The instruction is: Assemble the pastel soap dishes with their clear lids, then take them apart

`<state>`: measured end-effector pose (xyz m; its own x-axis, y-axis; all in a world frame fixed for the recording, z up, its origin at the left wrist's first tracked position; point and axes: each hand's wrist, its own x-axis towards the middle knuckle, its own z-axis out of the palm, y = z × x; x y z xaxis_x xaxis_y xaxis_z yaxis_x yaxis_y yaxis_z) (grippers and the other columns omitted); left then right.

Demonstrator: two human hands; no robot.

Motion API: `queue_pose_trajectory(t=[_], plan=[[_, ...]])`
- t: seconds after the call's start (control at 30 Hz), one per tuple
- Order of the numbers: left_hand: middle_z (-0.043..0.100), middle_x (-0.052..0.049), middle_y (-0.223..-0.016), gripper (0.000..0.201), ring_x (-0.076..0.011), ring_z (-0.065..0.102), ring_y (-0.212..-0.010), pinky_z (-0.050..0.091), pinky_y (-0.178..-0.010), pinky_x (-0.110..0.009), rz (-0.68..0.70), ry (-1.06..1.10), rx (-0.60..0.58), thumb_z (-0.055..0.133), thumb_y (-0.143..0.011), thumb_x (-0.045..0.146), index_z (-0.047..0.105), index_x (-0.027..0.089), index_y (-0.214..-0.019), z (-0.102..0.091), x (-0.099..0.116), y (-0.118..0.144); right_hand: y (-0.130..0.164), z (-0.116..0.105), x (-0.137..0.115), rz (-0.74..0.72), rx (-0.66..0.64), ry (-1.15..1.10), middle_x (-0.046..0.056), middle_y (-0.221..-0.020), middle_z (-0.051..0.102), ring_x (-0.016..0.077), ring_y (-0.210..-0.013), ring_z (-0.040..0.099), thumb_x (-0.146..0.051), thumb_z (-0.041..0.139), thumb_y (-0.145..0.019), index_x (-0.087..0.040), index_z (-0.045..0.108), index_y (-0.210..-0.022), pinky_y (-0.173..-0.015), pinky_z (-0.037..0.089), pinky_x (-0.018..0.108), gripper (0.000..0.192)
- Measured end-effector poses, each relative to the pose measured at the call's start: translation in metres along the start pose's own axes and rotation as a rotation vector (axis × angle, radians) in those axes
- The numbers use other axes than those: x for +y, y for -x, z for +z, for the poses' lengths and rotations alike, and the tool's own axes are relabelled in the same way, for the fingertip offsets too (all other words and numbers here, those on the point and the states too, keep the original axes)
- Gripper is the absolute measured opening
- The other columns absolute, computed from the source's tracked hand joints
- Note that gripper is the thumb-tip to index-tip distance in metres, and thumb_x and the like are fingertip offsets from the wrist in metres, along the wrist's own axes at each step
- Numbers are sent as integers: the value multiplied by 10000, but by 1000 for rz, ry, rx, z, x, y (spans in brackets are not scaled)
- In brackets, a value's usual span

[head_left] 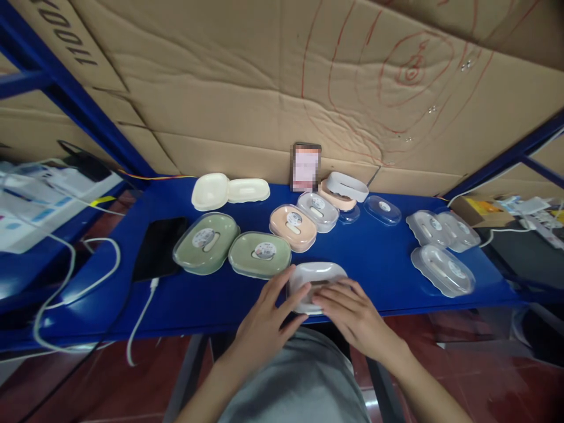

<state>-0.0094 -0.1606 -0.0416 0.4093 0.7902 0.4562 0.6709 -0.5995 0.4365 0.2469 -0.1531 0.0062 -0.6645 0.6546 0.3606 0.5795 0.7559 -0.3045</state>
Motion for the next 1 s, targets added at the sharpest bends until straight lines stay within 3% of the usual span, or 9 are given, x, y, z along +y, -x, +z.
queue_pose_trajectory(t=[0.1,0.2,0.3,0.37,0.47,0.6,0.77,0.87,1.0], plan=[[427,-112,-1699,420,-318,430,-1567,536,-1201,-487,70,-27,-11,648,-1050,248,601,253,-1467,1,-2,-1,2,14,-7,-60,-28,37,76,-1451,712,209,-1386,643,-194,512,-1111,-229,568,-1536,-1230,473,483,430],[525,-120,-1633,372,-302,435,-1571,534,-1216,-472,127,-12,-46,643,-1051,239,624,206,-1421,0,-2,-2,10,13,8,-103,-19,21,73,-1499,678,207,-1436,605,-196,498,-1112,-244,497,-1601,-1244,476,474,492],[538,-133,-1620,362,-320,444,-1568,535,-1214,-493,105,37,-32,659,-1030,225,641,208,-1391,0,-1,-2,8,-9,61,27,84,54,72,-1556,627,244,-1491,550,-280,480,-1120,-298,541,-1568,-1227,492,497,453],[475,-132,-1667,378,-338,433,-1575,534,-1209,-511,64,71,-9,659,-1011,205,645,232,-1388,0,1,-1,1,-27,114,296,160,219,73,-1587,590,268,-1523,508,-359,473,-1123,-324,558,-1548,-1243,462,520,435],[365,-110,-1737,400,-340,420,-1585,523,-1213,-509,8,115,-12,632,-1012,191,635,271,-1404,-2,3,2,-9,-44,191,477,252,327,199,-1588,540,420,-1550,423,-528,498,-1090,-238,507,-1582,-1227,338,741,572],[305,-66,-1770,375,-307,441,-1577,514,-1219,-449,-65,175,-68,626,-1028,221,645,299,-1395,-7,2,3,-1,-42,233,603,262,407,222,-1353,649,467,-1339,581,-737,559,-985,-245,643,-1431,-1095,428,738,669],[337,-34,-1768,723,-280,478,-1556,521,-1209,-428,-196,247,-193,708,-1004,312,381,400,-1643,-10,-1,1,29,-39,197,628,206,436,234,-1424,611,465,-1268,605,-726,580,-986,-267,677,-1422,-972,519,628,641],[380,-35,-1750,926,-267,454,-1571,498,-1230,-431,-260,281,-229,752,-980,338,183,421,-1705,-8,-1,0,37,-36,148,603,211,381,163,-1417,668,409,-1286,622,-646,573,-1031,-287,664,-1433,-1037,518,592,547],[385,-47,-1747,966,-281,437,-1582,484,-1240,-467,-313,289,-228,769,-969,381,143,428,-1702,-4,-1,0,26,-14,65,465,225,75,88,-1460,676,310,-1364,617,-469,535,-1098,-322,608,-1486,-1122,509,524,421]])
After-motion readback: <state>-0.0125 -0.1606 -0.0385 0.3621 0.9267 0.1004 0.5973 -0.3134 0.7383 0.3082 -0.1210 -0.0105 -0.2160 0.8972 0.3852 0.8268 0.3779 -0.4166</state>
